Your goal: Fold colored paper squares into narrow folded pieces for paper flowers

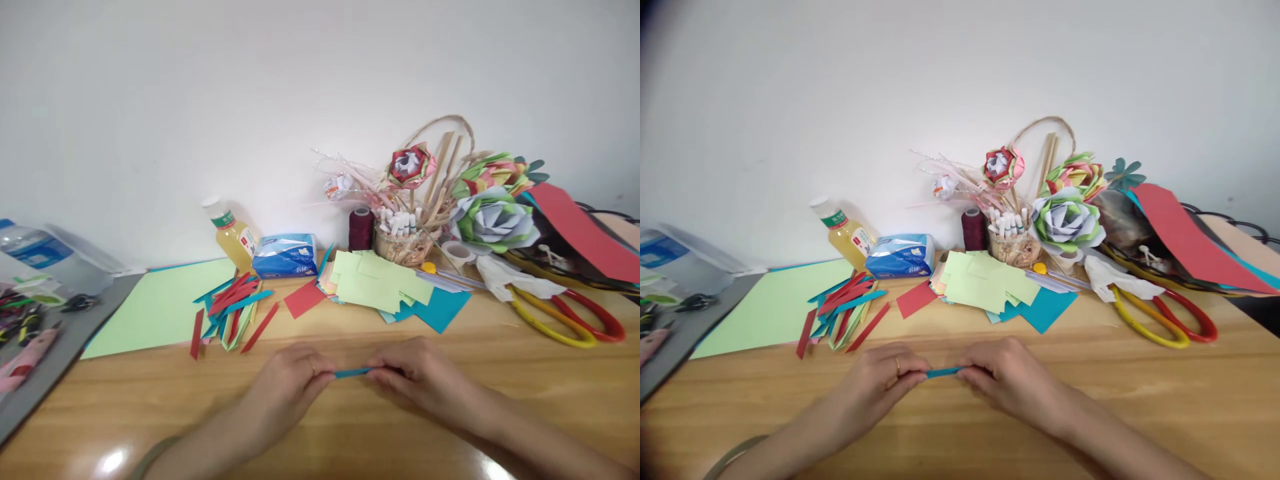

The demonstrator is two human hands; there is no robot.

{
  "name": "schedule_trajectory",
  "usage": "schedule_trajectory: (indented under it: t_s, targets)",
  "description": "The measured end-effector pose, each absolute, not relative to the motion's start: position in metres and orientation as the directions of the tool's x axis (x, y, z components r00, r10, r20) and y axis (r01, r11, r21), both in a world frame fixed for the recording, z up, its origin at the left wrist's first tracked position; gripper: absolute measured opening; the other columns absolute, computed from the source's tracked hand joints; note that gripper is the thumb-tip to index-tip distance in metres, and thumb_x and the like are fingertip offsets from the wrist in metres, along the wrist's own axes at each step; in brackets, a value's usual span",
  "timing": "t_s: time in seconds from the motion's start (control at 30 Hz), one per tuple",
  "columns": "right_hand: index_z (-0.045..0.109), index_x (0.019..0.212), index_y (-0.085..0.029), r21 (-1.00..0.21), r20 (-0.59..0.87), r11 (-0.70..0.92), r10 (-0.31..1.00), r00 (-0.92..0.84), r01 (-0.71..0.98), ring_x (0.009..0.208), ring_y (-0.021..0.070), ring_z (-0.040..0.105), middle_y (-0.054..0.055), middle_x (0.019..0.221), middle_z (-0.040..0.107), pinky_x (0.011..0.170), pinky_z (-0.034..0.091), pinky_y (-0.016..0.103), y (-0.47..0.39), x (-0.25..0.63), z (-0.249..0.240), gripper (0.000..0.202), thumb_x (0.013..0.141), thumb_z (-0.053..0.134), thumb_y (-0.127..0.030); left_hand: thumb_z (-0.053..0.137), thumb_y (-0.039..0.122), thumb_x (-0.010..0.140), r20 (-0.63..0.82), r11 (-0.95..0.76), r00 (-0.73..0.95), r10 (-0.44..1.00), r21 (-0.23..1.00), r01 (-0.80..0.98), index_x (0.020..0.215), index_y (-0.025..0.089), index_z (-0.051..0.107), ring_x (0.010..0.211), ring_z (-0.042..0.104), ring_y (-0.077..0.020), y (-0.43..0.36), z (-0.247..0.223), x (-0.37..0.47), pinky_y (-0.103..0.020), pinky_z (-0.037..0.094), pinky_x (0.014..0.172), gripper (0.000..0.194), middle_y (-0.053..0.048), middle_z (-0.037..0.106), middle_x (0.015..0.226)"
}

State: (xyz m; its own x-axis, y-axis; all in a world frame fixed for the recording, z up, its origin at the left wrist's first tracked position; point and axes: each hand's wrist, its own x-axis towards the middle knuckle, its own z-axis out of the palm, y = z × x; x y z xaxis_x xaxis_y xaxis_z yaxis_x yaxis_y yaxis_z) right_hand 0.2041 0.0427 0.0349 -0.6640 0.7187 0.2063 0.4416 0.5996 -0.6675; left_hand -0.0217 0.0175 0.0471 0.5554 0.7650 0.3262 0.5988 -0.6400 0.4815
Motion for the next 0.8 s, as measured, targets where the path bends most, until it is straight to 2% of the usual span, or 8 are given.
schedule_trajectory:
  t_s: [0.1, 0.17, 0.23, 0.3, 0.37, 0.47, 0.6, 0.8]
  targets:
    - [0.063, 0.071, -0.018, -0.644, 0.222, 0.606, 0.732, -0.644, 0.466, 0.052, 0.0095, 0.055, -0.001, 0.06, 0.063, 0.05, 0.039, 0.019, 0.046, 0.211, 0.038, 0.027, 0.089, 0.043, -0.023, 0.041, 0.024, 0.095, 0.375, -0.665, 0.549, 0.747, 0.413, 0.622, 0.082, 0.018, 0.063, 0.065, 0.062, -0.0132, 0.025, 0.048, -0.044, -0.021, 0.049, 0.06, 0.027, -0.003, 0.066, 0.072]
    - [0.062, 0.072, -0.018, -0.621, 0.238, 0.597, 0.761, -0.603, 0.508, 0.052, 0.0093, 0.056, -0.001, 0.061, 0.063, 0.049, 0.04, 0.018, 0.05, 0.218, 0.04, 0.027, 0.089, 0.043, -0.023, 0.041, 0.024, 0.095, 0.474, -0.656, 0.506, 0.72, 0.227, 0.72, 0.09, 0.019, 0.062, 0.07, 0.063, -0.0148, 0.033, 0.046, -0.073, -0.023, 0.05, 0.062, 0.023, -0.003, 0.067, 0.076]
    - [0.061, 0.074, -0.018, -0.587, 0.272, 0.577, 0.801, -0.533, 0.568, 0.051, 0.0096, 0.056, -0.002, 0.06, 0.063, 0.047, 0.041, 0.018, 0.056, 0.227, 0.043, 0.026, 0.09, 0.042, -0.024, 0.042, 0.03, 0.094, 0.601, -0.428, 0.342, 0.722, -0.001, 0.904, 0.09, 0.024, 0.063, 0.073, 0.063, -0.018, 0.042, 0.043, -0.107, -0.028, 0.05, 0.065, 0.023, -0.002, 0.067, 0.079]
    - [0.061, 0.077, -0.019, -0.536, 0.332, 0.557, 0.83, -0.448, 0.635, 0.054, 0.0107, 0.058, 0.0, 0.064, 0.064, 0.048, 0.043, 0.02, 0.066, 0.235, 0.046, 0.025, 0.091, 0.041, -0.026, 0.042, 0.033, 0.093, 0.633, -0.308, 0.264, 0.728, -0.042, 0.951, 0.09, 0.021, 0.065, 0.078, 0.061, -0.0244, 0.051, 0.041, -0.135, -0.036, 0.049, 0.067, 0.026, -0.007, 0.067, 0.081]
    - [0.061, 0.083, -0.018, -0.467, 0.406, 0.541, 0.834, -0.374, 0.7, 0.062, 0.014, 0.061, 0.003, 0.074, 0.067, 0.055, 0.046, 0.024, 0.077, 0.242, 0.048, 0.025, 0.092, 0.04, -0.028, 0.039, 0.041, 0.093, 0.604, -0.194, 0.253, 0.756, -0.163, 0.967, 0.096, 0.019, 0.065, 0.092, 0.056, -0.0311, 0.057, 0.042, -0.151, -0.044, 0.048, 0.075, 0.034, -0.012, 0.064, 0.101]
    - [0.061, 0.098, -0.014, -0.323, 0.491, 0.548, 0.794, -0.359, 0.771, 0.084, 0.0237, 0.062, 0.013, 0.095, 0.066, 0.07, 0.049, 0.036, 0.091, 0.246, 0.047, 0.025, 0.091, 0.042, -0.029, 0.04, 0.038, 0.093, 0.628, -0.24, 0.304, 0.716, -0.187, 0.953, 0.106, 0.018, 0.062, 0.102, 0.052, -0.0324, 0.062, 0.046, -0.144, -0.048, 0.046, 0.083, 0.033, -0.014, 0.058, 0.113]
    - [0.06, 0.108, -0.01, -0.111, 0.486, 0.632, 0.708, -0.513, 0.767, 0.1, 0.0335, 0.057, 0.018, 0.108, 0.063, 0.08, 0.046, 0.047, 0.099, 0.233, 0.038, 0.03, 0.084, 0.056, -0.028, 0.047, 0.023, 0.091, 0.581, -0.546, 0.504, 0.639, -0.119, 0.829, 0.098, 0.019, 0.063, 0.1, 0.055, -0.025, 0.067, 0.049, -0.096, -0.041, 0.05, 0.084, 0.018, -0.009, 0.064, 0.101]
    - [0.062, 0.096, -0.013, 0.055, 0.476, 0.699, 0.609, -0.634, 0.713, 0.091, 0.0241, 0.062, 0.012, 0.094, 0.068, 0.072, 0.05, 0.035, 0.102, 0.217, 0.027, 0.02, 0.085, 0.046, -0.009, 0.05, 0.017, 0.089, 0.471, -0.737, 0.687, 0.554, -0.107, 0.667, 0.107, 0.014, 0.061, 0.113, 0.052, -0.0242, 0.084, 0.038, -0.02, -0.041, 0.047, 0.093, 0.021, -0.011, 0.063, 0.112]
